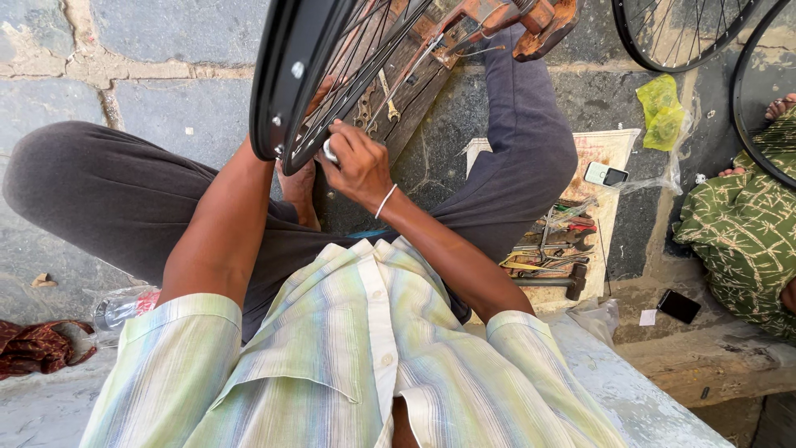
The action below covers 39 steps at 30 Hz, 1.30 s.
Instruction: The person inserts metal spokes into the holes of a bicycle wheel rim and secures them by hand.
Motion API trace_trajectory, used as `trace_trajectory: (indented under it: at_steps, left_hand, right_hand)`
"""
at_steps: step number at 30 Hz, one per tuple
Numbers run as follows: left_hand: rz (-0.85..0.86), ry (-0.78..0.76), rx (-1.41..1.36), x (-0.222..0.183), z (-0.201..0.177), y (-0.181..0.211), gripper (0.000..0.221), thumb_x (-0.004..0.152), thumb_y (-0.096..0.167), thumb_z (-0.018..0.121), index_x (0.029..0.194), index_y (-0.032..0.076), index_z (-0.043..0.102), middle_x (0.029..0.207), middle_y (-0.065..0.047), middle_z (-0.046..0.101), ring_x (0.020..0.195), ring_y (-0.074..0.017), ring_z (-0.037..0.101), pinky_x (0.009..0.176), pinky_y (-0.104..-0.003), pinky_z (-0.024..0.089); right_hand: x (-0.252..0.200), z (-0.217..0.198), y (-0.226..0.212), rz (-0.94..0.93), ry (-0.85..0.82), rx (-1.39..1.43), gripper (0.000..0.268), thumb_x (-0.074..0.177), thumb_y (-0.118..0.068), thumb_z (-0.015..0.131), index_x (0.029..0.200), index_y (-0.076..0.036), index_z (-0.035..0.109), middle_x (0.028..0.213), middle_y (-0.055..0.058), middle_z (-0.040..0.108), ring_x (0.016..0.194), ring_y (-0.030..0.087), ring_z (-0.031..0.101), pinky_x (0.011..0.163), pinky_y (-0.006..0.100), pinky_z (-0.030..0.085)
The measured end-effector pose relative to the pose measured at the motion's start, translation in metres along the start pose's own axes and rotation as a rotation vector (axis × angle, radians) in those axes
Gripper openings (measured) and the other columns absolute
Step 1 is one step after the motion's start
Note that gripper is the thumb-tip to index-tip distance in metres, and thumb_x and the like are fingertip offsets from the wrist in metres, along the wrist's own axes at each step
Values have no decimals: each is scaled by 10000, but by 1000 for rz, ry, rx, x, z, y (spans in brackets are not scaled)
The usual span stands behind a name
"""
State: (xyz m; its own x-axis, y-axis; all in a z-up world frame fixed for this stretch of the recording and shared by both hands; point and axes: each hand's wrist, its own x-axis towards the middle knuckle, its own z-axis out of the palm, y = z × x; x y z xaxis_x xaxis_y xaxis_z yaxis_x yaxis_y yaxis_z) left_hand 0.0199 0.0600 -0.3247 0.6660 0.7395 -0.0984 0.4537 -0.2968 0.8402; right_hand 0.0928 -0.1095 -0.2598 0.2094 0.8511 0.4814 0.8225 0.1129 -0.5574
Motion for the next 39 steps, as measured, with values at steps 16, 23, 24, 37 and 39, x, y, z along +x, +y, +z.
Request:
trace_trajectory:
  at_steps: [16, 23, 24, 37, 39]
  left_hand:
    - [84, 187, -269, 66, -38, 42, 194, 1001, 220, 731, 1001, 29, 769, 872, -107, 738, 829, -241, 700, 716, -364, 545]
    - [543, 250, -747, -59, -160, 250, 348, 1107, 313, 643, 1277, 9, 648, 1079, -26, 700, 902, -75, 676, 805, -223, 575]
    - [571, 220, -661, -73, -166, 269, 395, 1044, 280, 695, 1300, -5, 601, 1096, -20, 644, 910, -74, 639, 798, -219, 569]
    - [529, 149, -584, -84, -153, 281, 294, 1066, 90, 830, 1274, -16, 652, 1124, 0, 591, 967, -52, 639, 845, -203, 561]
    - [520, 150, -576, -82, -153, 280, 360, 1040, 107, 836, 1321, -13, 645, 1125, -1, 581, 921, -45, 601, 803, -192, 525]
  right_hand:
    - [82, -142, -57, -118, 149, 237, 322, 1064, -293, 744, 1208, -37, 612, 1243, 128, 633, 1191, 243, 651, 982, 350, 566]
    - [149, -164, -73, 107, 317, 620, 310, 1079, -173, 749, 1320, -17, 632, 1213, 92, 683, 1133, 176, 632, 1040, 303, 481]
    - [153, -176, -72, 72, 245, 776, 376, 1072, -175, 734, 1381, -19, 588, 1257, 81, 664, 1202, 165, 616, 1108, 305, 458]
    - [178, -200, -61, -135, -63, 714, 304, 1053, -115, 744, 1262, 18, 569, 1194, 86, 650, 1148, 172, 665, 1082, 321, 550]
    - [179, -189, -61, -93, 95, 526, 263, 986, -113, 738, 1140, 16, 568, 1098, 86, 667, 1050, 178, 691, 985, 328, 569]
